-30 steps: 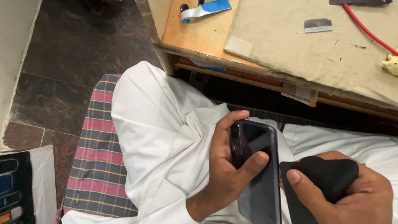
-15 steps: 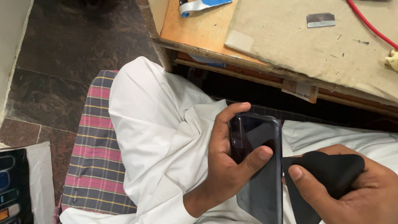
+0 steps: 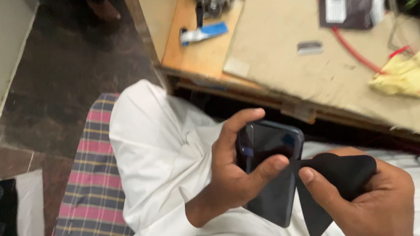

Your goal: The person wipes a smartphone with a black cloth, peels a protective film from its back, then works on an opened phone on the bench, using a green pry tool to lift and adjust internal components while steadying the device with the other hand.

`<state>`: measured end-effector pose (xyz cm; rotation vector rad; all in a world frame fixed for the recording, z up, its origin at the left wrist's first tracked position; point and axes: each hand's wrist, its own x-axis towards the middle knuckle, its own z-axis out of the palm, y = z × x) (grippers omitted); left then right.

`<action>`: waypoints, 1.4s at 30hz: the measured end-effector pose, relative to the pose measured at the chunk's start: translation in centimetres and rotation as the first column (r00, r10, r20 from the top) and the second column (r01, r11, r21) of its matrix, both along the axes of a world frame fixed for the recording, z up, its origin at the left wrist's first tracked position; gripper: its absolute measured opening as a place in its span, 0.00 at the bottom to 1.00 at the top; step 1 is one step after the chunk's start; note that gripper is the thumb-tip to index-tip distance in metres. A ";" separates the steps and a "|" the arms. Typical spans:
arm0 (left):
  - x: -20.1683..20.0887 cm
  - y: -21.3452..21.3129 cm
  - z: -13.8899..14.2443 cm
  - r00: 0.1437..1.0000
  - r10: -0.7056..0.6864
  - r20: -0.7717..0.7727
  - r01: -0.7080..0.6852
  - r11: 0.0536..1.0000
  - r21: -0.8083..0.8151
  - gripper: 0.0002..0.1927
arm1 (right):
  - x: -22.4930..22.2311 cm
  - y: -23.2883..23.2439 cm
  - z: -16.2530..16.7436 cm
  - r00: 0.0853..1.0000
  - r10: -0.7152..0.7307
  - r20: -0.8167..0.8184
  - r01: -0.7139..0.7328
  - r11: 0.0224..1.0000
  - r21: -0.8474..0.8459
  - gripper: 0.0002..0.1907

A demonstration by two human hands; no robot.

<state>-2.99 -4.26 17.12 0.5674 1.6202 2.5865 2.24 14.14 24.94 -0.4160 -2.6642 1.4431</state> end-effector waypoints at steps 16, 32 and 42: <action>-19.9 4.8 10.5 0.706 0.632 -0.319 -0.648 0.758 0.069 0.33 | -19.2 -3.5 6.9 0.769 0.065 -0.636 0.050 0.986 0.161 0.09; -18.3 6.7 9.8 0.599 0.715 -0.359 -0.775 0.631 -0.038 0.33 | -18.0 -2.9 4.2 0.754 0.005 -0.657 -0.024 1.000 -0.020 0.09; -18.0 6.6 9.1 0.635 0.698 -0.331 -0.729 0.683 0.041 0.22 | -18.0 -3.7 3.0 0.690 0.005 -0.724 -0.015 1.000 -0.007 0.07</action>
